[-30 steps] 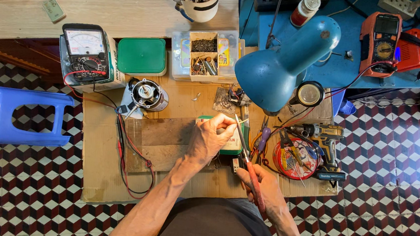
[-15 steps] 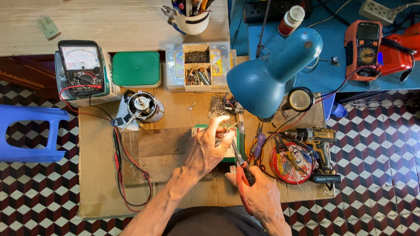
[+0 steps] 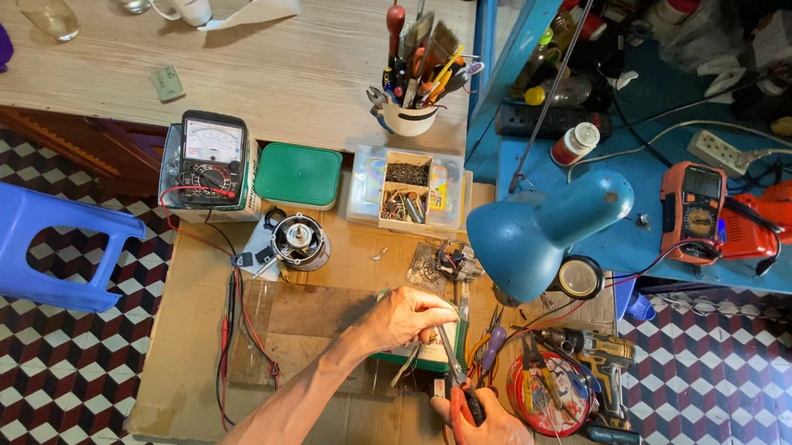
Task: The person works at a cluttered workbench, manipulating a small motor and its wiring. They use pliers to strip wire insulation, a flashlight to illuminate the workspace, and a screwdriver to adjust components. The person also opens a small box to retrieve screws and continues to assemble or repair the motor.
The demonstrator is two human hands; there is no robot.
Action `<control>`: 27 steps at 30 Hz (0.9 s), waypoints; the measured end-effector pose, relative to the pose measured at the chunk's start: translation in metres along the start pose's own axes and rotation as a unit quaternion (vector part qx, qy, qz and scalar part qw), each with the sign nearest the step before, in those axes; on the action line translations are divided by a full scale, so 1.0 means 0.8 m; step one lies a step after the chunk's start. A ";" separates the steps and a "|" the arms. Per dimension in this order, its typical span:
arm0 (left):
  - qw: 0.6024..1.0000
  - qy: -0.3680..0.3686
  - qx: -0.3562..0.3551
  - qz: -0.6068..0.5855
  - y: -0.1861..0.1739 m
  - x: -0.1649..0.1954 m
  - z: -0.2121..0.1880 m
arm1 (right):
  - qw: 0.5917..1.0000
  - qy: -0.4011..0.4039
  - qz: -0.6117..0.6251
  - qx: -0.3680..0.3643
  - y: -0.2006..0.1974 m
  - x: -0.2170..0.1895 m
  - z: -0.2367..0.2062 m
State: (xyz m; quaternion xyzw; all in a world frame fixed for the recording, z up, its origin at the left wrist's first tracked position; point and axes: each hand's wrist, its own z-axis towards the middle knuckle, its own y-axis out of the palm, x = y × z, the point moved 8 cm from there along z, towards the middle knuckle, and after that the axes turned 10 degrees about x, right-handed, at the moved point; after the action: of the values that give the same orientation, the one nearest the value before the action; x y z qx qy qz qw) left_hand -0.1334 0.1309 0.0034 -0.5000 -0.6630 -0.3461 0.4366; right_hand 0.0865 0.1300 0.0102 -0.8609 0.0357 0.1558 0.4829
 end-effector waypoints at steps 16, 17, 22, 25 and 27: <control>0.941 0.053 0.286 0.175 -0.138 -0.002 0.111 | 0.984 0.108 -0.036 0.135 0.099 0.191 0.035; 0.933 0.048 0.293 0.203 -0.151 -0.011 0.128 | 0.985 0.141 -0.023 0.095 0.110 0.203 0.035; 0.912 0.079 0.305 0.262 -0.176 -0.036 0.181 | 0.967 0.240 -0.058 -0.059 0.140 0.222 0.051; 0.932 0.074 0.301 0.187 -0.179 -0.041 0.168 | 0.975 0.202 -0.058 -0.064 0.163 0.211 0.067; 0.954 0.012 0.294 0.057 -0.176 -0.047 0.143 | 0.992 0.122 -0.024 -0.009 0.169 0.194 0.083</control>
State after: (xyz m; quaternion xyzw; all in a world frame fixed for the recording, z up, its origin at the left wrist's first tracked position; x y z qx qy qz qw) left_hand -0.2912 0.1828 -0.0781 -0.3819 -0.7008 -0.1162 0.5913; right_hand 0.1892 0.1279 -0.1802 -0.8784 0.0727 0.0383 0.4709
